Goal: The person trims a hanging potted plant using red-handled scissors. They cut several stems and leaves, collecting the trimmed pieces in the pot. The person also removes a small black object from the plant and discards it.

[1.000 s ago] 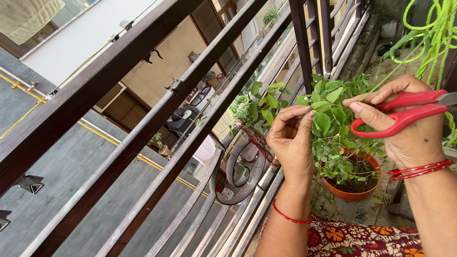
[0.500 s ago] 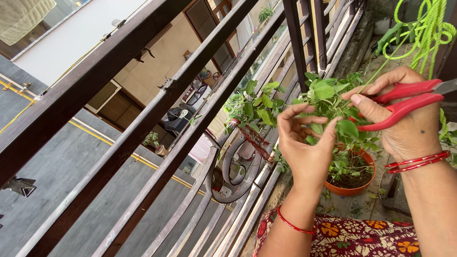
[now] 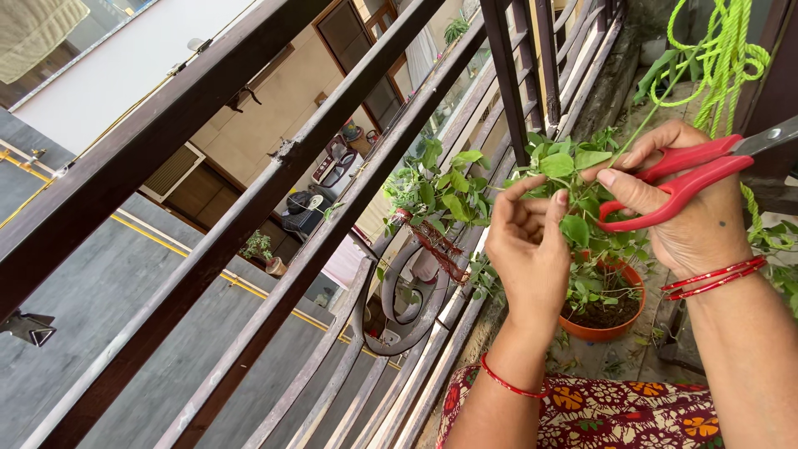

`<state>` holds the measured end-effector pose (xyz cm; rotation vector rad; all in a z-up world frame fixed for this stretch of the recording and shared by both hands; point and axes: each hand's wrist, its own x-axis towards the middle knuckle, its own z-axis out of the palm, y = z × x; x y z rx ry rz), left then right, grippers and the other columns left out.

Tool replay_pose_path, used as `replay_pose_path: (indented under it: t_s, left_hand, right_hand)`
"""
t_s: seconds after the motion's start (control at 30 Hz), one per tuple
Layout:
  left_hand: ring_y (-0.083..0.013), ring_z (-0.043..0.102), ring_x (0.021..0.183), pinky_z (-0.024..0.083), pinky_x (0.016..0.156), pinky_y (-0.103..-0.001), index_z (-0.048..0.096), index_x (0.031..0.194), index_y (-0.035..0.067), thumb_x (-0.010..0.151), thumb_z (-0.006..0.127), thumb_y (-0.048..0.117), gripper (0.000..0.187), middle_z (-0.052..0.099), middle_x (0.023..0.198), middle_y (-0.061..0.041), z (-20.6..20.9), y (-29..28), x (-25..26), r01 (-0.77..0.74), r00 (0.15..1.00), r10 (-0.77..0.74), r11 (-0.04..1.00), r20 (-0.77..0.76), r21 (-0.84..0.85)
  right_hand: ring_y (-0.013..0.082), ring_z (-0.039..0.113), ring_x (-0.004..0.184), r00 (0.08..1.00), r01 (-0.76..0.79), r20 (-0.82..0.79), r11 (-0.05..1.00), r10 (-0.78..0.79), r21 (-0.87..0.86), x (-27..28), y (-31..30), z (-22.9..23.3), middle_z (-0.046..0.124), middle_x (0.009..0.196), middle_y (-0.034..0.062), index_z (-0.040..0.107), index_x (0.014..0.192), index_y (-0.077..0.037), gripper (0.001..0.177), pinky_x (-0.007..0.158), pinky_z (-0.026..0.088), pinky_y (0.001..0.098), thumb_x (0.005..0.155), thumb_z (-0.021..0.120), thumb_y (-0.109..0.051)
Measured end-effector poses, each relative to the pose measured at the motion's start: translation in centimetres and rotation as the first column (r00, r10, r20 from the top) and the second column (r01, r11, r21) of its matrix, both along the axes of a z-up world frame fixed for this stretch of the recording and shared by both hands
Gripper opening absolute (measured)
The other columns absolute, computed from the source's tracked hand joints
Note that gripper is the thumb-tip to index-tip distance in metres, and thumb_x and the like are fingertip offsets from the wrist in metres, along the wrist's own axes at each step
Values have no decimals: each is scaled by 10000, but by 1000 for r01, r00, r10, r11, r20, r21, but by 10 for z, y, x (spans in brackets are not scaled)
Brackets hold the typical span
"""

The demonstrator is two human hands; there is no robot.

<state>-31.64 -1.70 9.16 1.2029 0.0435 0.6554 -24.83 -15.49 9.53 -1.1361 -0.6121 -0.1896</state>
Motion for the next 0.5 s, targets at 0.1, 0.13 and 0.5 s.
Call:
replay_pose_path:
  t_s: [0.1,0.13,0.5]
  left_hand:
    - [-62,550,691,443,596,-203,687,1027,-15,937,759,41,128,656,912,-14,1,2,8,-12,1000,9,994,25,113]
    - [-61,553,705,449,612,-202,669,1009,-21,930,769,27,135,634,921,-15,1,2,9,-49,998,41,987,57,152]
    - [-44,605,773,504,682,-191,691,1026,-6,917,716,-12,112,678,935,-13,-9,3,12,-4,999,0,996,55,88]
  right_hand:
    - [222,734,984,999,35,-9,999,-35,-29,-2,2,2,649,953,59,581,991,-30,193,943,609,351,927,734,69]
    - [191,716,974,999,53,-4,997,-53,-47,-3,3,3,656,968,57,588,1003,-28,197,953,604,335,916,739,65]
    - [88,597,876,985,159,89,981,-150,-107,1,5,-6,573,935,24,523,959,-51,355,819,556,246,904,840,98]
